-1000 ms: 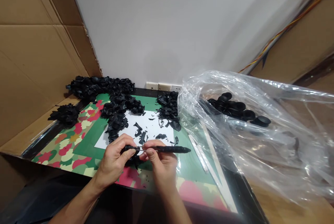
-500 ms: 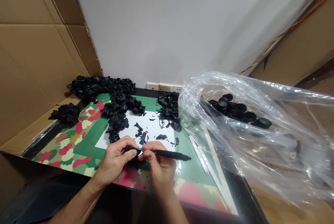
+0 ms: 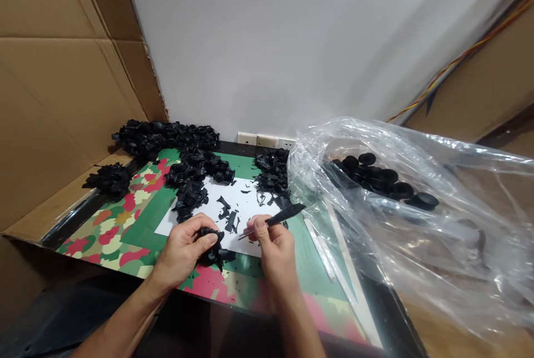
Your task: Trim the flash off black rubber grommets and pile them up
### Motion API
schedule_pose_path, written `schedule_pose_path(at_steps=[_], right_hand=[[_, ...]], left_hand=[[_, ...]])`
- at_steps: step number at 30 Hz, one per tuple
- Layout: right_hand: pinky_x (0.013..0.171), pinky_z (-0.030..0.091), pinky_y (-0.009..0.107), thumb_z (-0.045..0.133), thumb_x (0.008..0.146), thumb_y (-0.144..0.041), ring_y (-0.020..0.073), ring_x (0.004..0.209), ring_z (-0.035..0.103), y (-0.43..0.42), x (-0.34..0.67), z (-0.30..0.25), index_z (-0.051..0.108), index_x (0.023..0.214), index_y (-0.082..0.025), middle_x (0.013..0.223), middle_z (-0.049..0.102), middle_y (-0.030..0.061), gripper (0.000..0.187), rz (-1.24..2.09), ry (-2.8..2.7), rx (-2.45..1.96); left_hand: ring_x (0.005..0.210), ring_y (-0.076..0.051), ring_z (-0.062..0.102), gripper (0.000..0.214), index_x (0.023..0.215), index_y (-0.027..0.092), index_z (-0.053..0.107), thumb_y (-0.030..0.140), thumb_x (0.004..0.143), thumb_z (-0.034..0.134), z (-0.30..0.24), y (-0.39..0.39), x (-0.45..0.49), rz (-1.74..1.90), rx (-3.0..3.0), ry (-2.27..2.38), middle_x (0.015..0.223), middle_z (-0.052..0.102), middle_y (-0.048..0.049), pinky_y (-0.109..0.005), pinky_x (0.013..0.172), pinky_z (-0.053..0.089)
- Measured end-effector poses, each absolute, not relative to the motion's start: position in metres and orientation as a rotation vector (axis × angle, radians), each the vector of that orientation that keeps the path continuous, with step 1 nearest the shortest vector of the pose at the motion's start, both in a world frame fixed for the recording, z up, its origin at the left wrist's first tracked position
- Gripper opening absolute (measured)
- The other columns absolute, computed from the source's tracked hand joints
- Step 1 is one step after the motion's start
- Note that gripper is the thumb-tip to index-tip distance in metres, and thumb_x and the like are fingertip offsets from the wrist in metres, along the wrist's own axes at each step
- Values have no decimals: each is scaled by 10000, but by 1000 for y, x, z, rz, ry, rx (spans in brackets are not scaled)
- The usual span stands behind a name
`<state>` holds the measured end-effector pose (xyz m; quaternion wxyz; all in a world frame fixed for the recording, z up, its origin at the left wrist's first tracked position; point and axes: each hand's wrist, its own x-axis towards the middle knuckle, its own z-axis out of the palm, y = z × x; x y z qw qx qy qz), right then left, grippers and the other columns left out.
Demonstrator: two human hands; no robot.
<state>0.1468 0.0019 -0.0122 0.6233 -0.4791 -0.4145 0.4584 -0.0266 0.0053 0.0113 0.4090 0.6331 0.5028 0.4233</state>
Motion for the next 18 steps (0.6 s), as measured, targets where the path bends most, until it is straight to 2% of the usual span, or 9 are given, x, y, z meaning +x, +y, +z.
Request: schedule_pose_path(at_steps=[5,10,18], right_hand=[[587,465,271,683,741,-510,146,629,546,-2,141,-13,688,697,-154,732,634,50,359,1123,-980,-1004],[596,485,277,724,720,-484,131,592,577,-6,138,-11,706,790,-173,769,649,38,319,1187,-855,-921],[583,498,267,756,705,-432,119,563,587,-7,130,-11,715,771,-176,709,657,26,267,1185,-816,-870]], left_hand=[[682,-143,507,47,723,183,614,165,740,573,11,4,-26,1106,1729,1333,718,568,1,-258,646,381],[680,-142,507,49,738,183,617,160,743,574,11,4,-26,1082,1745,1351,729,568,2,-259,639,378],[676,-140,522,70,796,185,647,175,743,602,14,5,-26,999,1697,1320,762,578,-3,-253,615,393]])
